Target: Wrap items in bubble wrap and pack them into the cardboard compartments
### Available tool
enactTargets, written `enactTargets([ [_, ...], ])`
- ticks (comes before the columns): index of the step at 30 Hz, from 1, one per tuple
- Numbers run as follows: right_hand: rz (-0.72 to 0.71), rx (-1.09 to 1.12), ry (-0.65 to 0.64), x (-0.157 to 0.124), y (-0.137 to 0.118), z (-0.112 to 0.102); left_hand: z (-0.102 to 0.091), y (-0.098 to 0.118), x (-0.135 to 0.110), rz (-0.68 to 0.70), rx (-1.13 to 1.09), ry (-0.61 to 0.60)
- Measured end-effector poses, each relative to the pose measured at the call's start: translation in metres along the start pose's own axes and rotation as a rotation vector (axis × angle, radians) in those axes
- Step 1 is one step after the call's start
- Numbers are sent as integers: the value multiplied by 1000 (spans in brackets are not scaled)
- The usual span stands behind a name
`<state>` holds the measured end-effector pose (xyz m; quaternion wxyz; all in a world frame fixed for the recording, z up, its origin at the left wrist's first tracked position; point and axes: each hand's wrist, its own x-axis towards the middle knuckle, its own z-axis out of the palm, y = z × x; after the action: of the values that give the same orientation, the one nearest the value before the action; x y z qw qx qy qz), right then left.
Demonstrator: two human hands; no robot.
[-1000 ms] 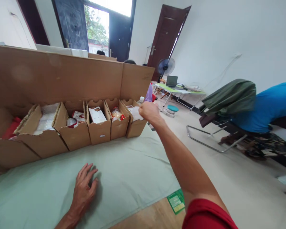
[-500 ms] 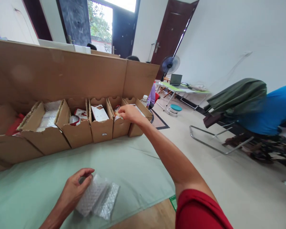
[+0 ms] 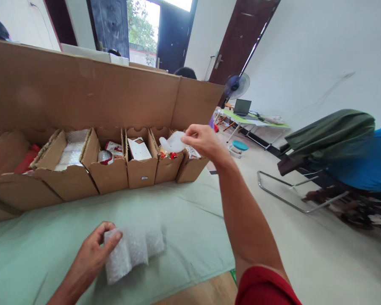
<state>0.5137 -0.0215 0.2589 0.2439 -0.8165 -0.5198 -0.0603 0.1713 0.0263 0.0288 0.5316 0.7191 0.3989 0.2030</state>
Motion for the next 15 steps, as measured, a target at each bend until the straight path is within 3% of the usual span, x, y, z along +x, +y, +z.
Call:
enactTargets([
  [2, -55, 352, 34, -33, -3, -11, -16, 8, 3, -41, -174, -19],
  [4, -119, 542, -180, -60, -13, -4, -30, 6, 6, -68, -281, 8],
  [6, -192, 559, -456, -73, -25, 13, -41, -5, 7, -97, -328, 129],
  [8, -238, 479, -532, -67, -35, 31, -50, -18, 7, -107, -324, 274],
  [10, -241, 322, -395, -44, -45, 44, -53, -28, 5, -38, -230, 374],
  [12, -236, 60, -317, -12, -55, 56, -46, -31, 2, 119, -29, 387],
  [15, -246, -357, -475, 36, -73, 80, -20, -26, 0, 412, 341, 319],
])
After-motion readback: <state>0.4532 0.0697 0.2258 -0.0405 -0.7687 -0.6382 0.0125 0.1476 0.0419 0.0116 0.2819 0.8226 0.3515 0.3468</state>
